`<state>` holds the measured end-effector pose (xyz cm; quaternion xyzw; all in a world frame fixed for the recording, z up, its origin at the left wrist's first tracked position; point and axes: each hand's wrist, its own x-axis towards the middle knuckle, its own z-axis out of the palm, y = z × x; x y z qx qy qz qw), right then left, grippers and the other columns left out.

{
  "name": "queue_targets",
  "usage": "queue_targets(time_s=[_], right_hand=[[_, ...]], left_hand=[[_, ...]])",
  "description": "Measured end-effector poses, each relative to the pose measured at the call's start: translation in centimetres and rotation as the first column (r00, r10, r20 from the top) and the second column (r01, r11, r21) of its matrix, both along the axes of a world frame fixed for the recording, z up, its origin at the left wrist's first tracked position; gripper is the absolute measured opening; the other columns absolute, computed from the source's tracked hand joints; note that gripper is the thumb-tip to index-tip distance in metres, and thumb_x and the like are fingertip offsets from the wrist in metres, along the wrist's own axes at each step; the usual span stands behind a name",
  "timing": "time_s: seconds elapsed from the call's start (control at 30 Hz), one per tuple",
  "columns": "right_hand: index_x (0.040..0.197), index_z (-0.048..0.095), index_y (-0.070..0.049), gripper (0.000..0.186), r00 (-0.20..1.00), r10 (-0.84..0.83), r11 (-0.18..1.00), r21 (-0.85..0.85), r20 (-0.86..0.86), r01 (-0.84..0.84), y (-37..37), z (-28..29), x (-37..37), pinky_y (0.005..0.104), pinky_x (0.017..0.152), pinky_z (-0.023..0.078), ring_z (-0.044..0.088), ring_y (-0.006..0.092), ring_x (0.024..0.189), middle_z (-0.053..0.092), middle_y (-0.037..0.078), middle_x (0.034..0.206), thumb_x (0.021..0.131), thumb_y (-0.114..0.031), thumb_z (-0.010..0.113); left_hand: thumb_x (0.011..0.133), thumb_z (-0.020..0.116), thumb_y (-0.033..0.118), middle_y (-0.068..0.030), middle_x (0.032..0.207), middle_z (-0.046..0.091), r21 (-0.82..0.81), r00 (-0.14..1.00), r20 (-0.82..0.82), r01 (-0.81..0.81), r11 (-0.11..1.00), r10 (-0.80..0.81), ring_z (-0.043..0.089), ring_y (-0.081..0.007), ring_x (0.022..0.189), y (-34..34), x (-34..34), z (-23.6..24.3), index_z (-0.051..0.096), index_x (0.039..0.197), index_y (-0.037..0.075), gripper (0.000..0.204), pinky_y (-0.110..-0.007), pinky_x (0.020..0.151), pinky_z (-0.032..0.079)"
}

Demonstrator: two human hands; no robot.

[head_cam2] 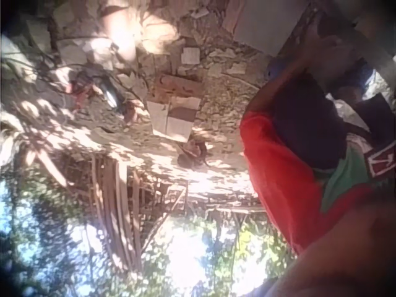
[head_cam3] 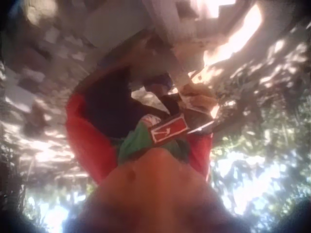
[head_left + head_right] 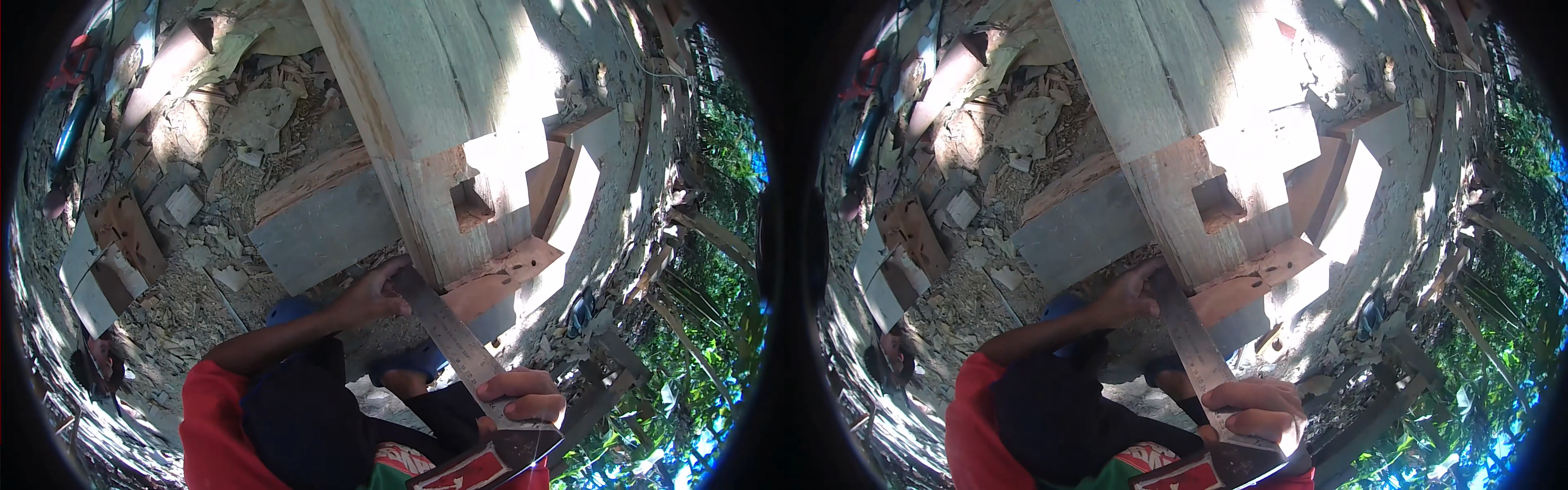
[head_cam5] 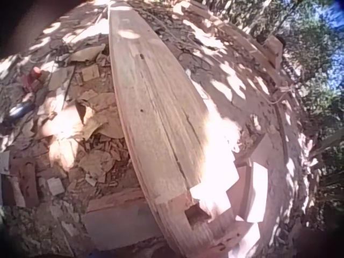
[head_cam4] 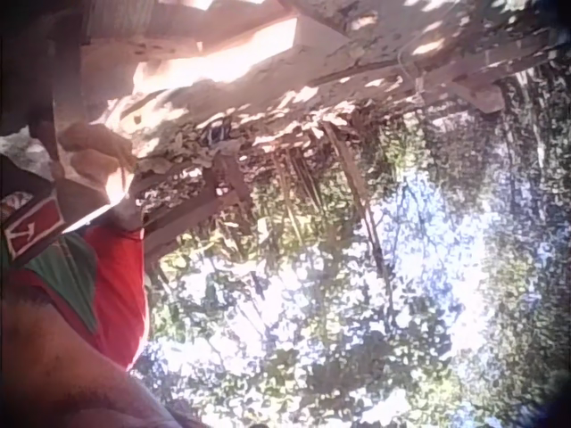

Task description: The person measures a wooden beam with a square and pencil, then uses a circular saw and an electric planer to shape the wood outdoors.

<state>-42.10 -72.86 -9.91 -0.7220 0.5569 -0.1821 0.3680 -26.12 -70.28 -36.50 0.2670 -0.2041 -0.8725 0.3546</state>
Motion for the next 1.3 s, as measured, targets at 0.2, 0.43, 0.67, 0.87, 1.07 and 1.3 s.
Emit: queue_targets(time_s=[0.2,0.43,0.67,0.87,1.07,1.3], right_hand=[[0.094,0.046,-0.016,0.051,0.995,0.087,0.995,-0.053,-0.057,-0.09,-1.2,0.3,-0.2,0.0319,0.07,0.049,0.064,0.0172,0.069,0.071,0.006,0.088,0.066,-0.025,0.089],[0.091,0.051,-0.015,0.039,0.993,0.091,0.995,0.044,0.077,-0.094,-2.3,0.3,-0.6,0.0296,0.063,0.049,0.068,0.0172,0.065,0.072,0.009,0.088,0.07,-0.023,0.084],[0.098,0.071,-0.009,0.02,0.953,0.261,0.965,-0.037,0.155,-0.259,-5.0,0.2,-1.6,0.0261,0.051,0.057,0.071,0.0181,0.065,0.073,0.012,0.096,0.08,-0.018,0.073],[0.093,0.069,-0.007,0.009,0.934,0.197,0.953,0.165,0.299,-0.254,-4.8,0.6,-1.5,0.0302,0.056,0.06,0.074,0.0234,0.078,0.072,0.015,0.099,0.087,-0.012,0.066],[0.086,0.07,-0.005,0.011,0.881,0.217,0.903,0.257,0.42,-0.345,-6.4,0.0,-1.9,0.0336,0.061,0.061,0.073,0.0255,0.078,0.073,0.014,0.093,0.087,-0.015,0.065],[0.089,0.071,-0.003,0.032,0.836,0.225,0.9,0.221,0.501,-0.375,-6.4,-1.4,-2.8,0.0372,0.06,0.062,0.073,0.0269,0.077,0.072,0.015,0.089,0.093,-0.033,0.059]], left_hand=[[0.079,0.079,0.018,-0.0108,0.119,0.059,0.054,0.985,-0.168,0.046,0.997,-0.036,0.062,-0.0121,0.096,-1.1,0.0,-1.2,0.035,0.143,-0.003,0.08,-0.027,0.084,0.052],[0.078,0.078,0.026,-0.0096,0.12,0.059,0.133,0.977,-0.213,0.04,0.99,-0.011,0.06,-0.0142,0.102,-3.3,0.3,-1.4,0.041,0.14,0.0,0.077,-0.031,0.088,0.051],[0.078,0.078,0.028,-0.0103,0.125,0.055,0.121,0.969,-0.238,0.102,0.987,-0.07,0.056,-0.0187,0.114,-2.7,1.0,-2.3,0.041,0.141,0.002,0.077,-0.034,0.097,0.046],[0.08,0.075,0.017,-0.0124,0.131,0.053,-0.217,0.994,0.111,0.04,0.975,-0.016,0.054,-0.0233,0.12,-2.6,1.2,0.3,0.04,0.141,0.001,0.072,-0.037,0.099,0.045],[0.083,0.066,0.008,-0.0223,0.117,0.059,-0.468,0.784,0.62,0.345,0.813,0.025,0.061,-0.0322,0.108,-3.6,0.8,1.8,0.047,0.13,-0.001,0.051,-0.041,0.09,0.048],[0.082,0.065,0.009,-0.0232,0.107,0.061,-0.384,0.718,0.692,0.278,0.881,0.075,0.061,-0.0377,0.104,-4.5,-0.1,3.0,0.052,0.123,-0.002,0.045,-0.042,0.089,0.048]])
